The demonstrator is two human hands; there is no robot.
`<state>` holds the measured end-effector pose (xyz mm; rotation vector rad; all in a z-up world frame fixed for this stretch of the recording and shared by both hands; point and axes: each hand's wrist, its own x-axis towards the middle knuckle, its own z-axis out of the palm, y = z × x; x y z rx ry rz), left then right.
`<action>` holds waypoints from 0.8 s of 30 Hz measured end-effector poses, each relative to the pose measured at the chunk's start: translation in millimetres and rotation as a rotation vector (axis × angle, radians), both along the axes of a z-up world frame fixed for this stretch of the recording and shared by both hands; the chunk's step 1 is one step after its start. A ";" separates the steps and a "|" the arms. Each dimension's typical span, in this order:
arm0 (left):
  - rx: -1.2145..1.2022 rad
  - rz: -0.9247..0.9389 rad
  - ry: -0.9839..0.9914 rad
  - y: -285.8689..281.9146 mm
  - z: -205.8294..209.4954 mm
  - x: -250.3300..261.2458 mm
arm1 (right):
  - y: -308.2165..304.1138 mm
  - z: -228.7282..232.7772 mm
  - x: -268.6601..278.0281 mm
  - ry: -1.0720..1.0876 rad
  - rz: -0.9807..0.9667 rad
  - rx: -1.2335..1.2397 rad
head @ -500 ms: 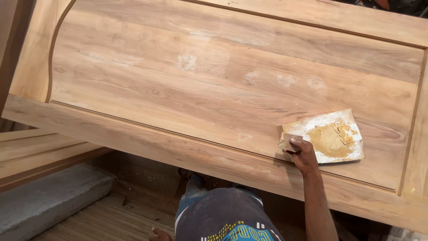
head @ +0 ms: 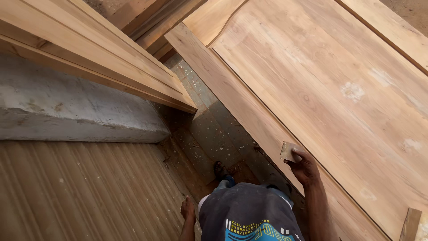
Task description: The person applies wood filler to the seams and edges of a wooden door using a small wooden block. They repeatedly scoop filler from a board and smooth it into the joints and grooves of the door panel.
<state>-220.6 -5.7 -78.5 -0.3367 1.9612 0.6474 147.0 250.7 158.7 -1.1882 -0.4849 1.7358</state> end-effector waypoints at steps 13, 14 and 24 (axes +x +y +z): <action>0.893 -0.265 0.235 283.7 -6.8 -163.7 | 149.7 14.8 -129.8 -0.161 -0.170 -0.047; 1.025 -0.239 0.274 325.3 -1.2 -170.3 | 180.8 19.1 -137.3 -0.186 -0.214 -0.062; 0.958 -0.259 0.648 561.7 93.1 -303.5 | 334.6 11.3 -313.2 0.012 -0.147 -0.143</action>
